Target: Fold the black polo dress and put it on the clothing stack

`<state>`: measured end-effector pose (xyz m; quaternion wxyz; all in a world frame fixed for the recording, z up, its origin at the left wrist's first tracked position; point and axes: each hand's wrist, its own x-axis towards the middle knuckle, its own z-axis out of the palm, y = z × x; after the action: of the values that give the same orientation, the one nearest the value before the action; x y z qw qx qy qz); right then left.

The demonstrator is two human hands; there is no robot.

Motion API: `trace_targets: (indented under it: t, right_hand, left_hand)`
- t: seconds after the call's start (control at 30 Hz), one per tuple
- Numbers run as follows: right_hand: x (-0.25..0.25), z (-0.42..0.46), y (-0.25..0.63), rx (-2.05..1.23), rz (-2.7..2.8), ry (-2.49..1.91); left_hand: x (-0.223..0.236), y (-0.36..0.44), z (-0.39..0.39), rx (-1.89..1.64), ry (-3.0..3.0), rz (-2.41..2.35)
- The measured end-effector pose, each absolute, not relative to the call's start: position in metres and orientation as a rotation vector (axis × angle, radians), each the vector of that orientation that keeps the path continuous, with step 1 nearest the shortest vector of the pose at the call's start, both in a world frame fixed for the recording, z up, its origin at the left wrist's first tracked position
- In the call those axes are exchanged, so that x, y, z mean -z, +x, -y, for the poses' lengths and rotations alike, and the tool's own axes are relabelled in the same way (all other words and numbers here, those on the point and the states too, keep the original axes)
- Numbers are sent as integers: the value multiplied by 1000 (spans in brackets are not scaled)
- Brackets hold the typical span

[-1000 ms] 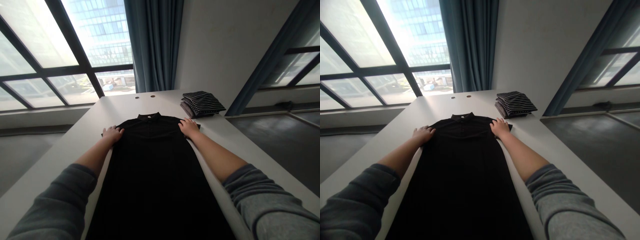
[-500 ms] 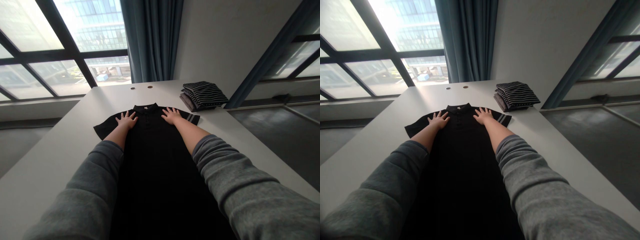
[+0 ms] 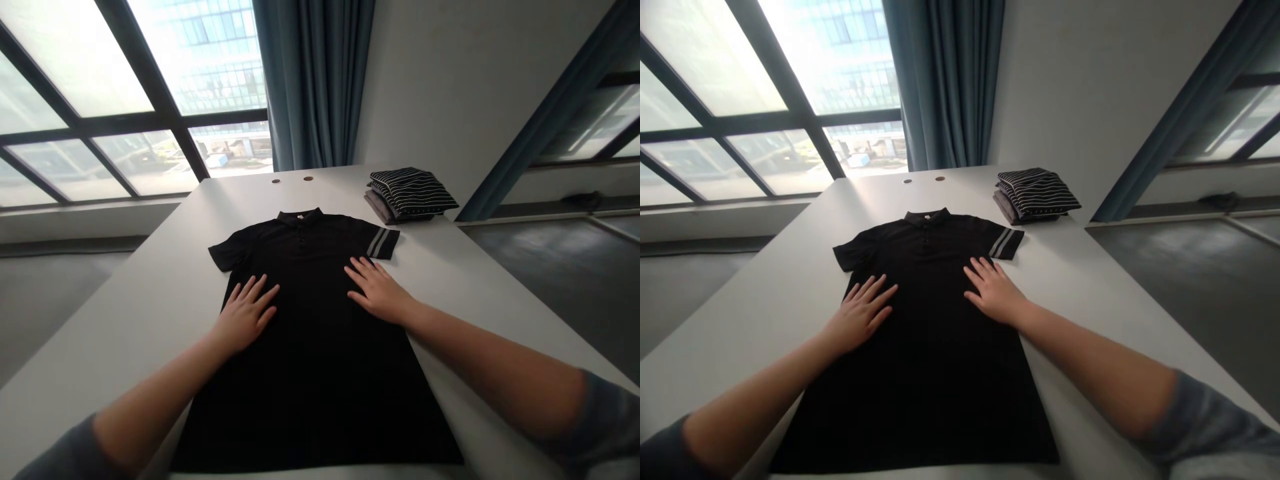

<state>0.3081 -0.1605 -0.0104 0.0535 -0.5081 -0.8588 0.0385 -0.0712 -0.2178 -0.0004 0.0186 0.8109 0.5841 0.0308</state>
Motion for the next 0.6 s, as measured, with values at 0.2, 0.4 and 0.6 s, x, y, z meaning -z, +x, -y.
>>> trace_targets:
  t: [0.2, 0.4, 0.6]
  right_hand:
    - [31, 281, 336, -343, 2579, -1518]
    - [23, 336, 331, -341, 2540, -1634]
    - [19, 384, 331, -419, 2506, -1650]
  left_hand:
    - [23, -103, 348, -126, 2295, -1928]
    - [30, -97, 393, -175, 2210, -2064]
    - [37, -91, 428, -243, 2249, -2124]
